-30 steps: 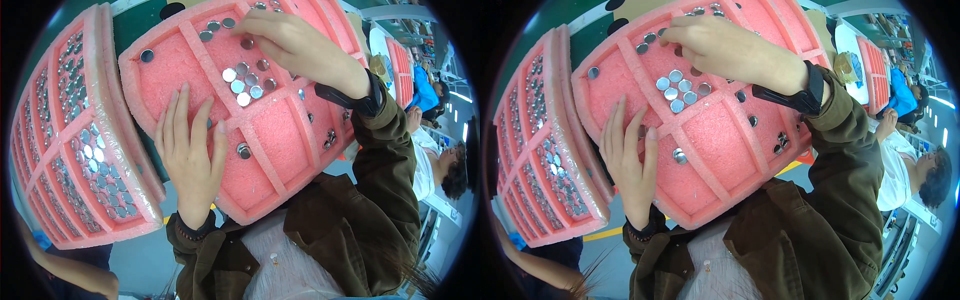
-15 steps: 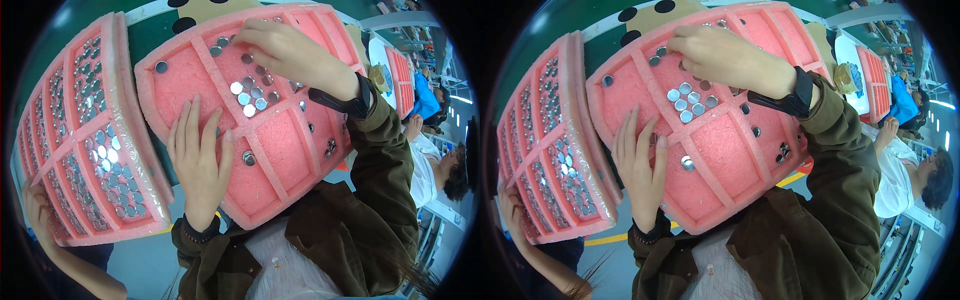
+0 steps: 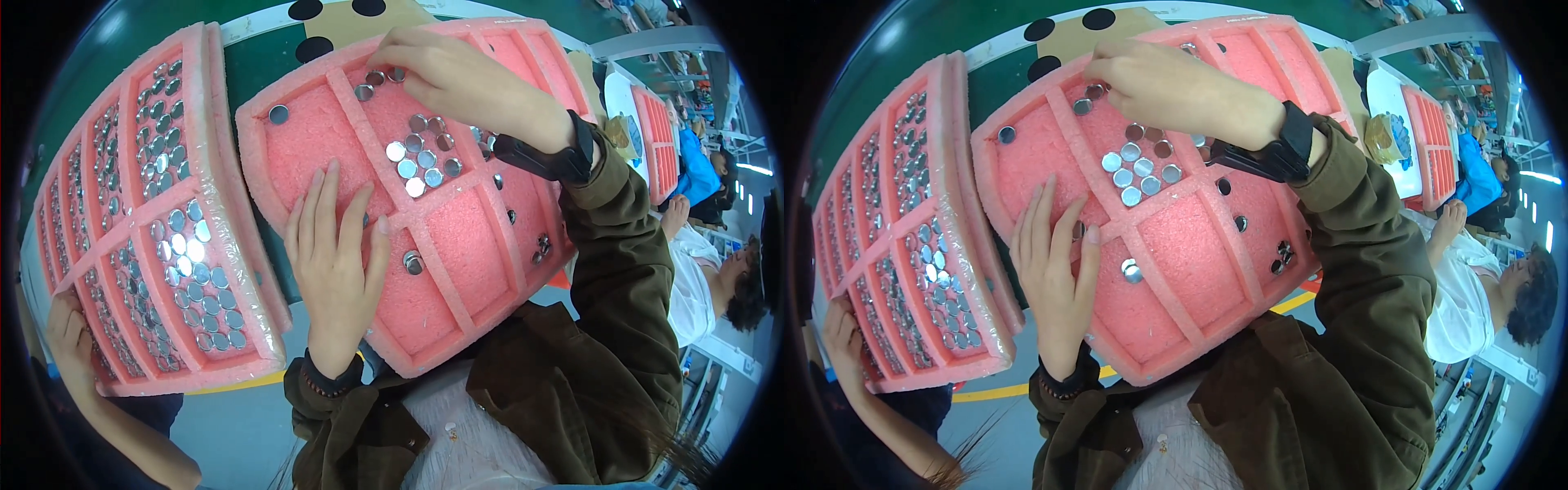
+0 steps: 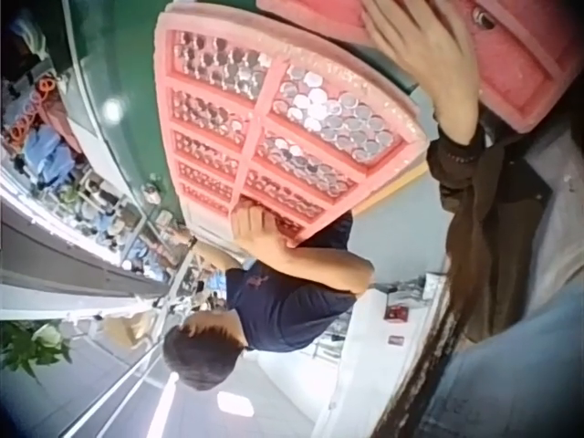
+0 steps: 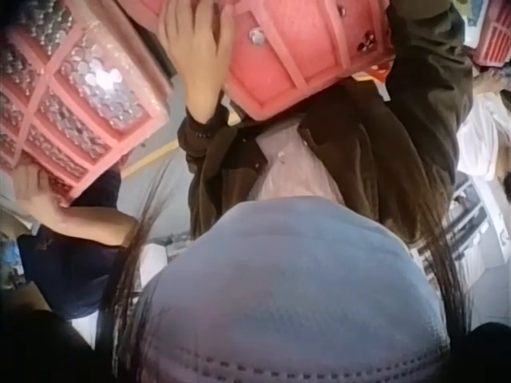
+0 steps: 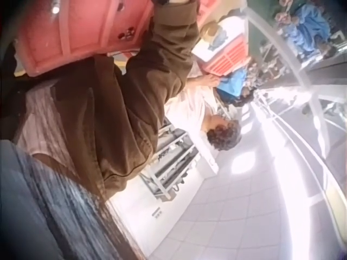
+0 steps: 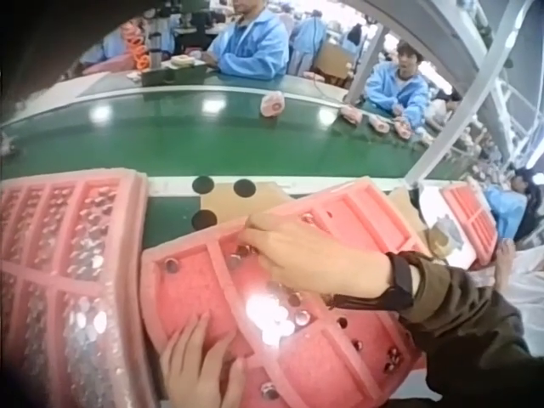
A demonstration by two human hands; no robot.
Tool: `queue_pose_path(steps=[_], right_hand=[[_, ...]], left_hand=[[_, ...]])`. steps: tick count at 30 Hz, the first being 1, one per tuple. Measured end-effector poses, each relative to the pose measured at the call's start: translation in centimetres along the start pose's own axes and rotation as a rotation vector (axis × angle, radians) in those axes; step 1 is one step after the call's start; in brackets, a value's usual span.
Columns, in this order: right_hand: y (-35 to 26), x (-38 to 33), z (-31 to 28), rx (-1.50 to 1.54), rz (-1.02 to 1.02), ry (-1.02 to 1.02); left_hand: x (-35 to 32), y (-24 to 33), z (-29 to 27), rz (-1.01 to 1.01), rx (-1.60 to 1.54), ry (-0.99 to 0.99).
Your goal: Sorting and preparing small electronic components into foam trays.
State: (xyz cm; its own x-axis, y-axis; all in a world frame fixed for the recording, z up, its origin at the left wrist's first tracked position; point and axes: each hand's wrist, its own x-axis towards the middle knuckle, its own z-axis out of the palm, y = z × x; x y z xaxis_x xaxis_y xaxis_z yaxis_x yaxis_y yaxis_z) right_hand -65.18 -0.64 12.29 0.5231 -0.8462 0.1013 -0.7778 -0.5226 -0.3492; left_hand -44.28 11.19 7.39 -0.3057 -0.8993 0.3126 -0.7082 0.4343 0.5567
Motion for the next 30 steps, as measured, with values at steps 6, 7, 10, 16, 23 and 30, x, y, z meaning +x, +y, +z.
queue_pose_path(steps=[6, 7, 10, 16, 23, 30], right_hand=[[0.0, 0.5, 0.2, 0.027, 0.007, -0.122], [0.0, 0.5, 0.2, 0.028, 0.007, -0.122], [0.0, 0.4, 0.6, 0.071, -0.053, -0.027], [-0.8, 0.3, -0.2, -0.003, -0.153, -0.105], [-1.8, 0.2, -0.7, 0.129, 0.047, -0.211], [-1.2, -0.9, -0.4, 0.111, -0.062, -0.263]], left_hand=[[0.1, 0.0, -0.1, -0.004, -0.020, 0.008], [0.1, 0.0, -0.2, -0.005, -0.019, 0.007], [0.2, 0.1, -0.2, -0.002, -0.016, 0.008], [0.2, -0.1, -0.1, 0.002, -0.023, 0.014], [0.2, -0.1, -0.2, 0.006, -0.022, 0.013], [-0.1, -0.3, -0.1, 0.015, -0.019, 0.015]])
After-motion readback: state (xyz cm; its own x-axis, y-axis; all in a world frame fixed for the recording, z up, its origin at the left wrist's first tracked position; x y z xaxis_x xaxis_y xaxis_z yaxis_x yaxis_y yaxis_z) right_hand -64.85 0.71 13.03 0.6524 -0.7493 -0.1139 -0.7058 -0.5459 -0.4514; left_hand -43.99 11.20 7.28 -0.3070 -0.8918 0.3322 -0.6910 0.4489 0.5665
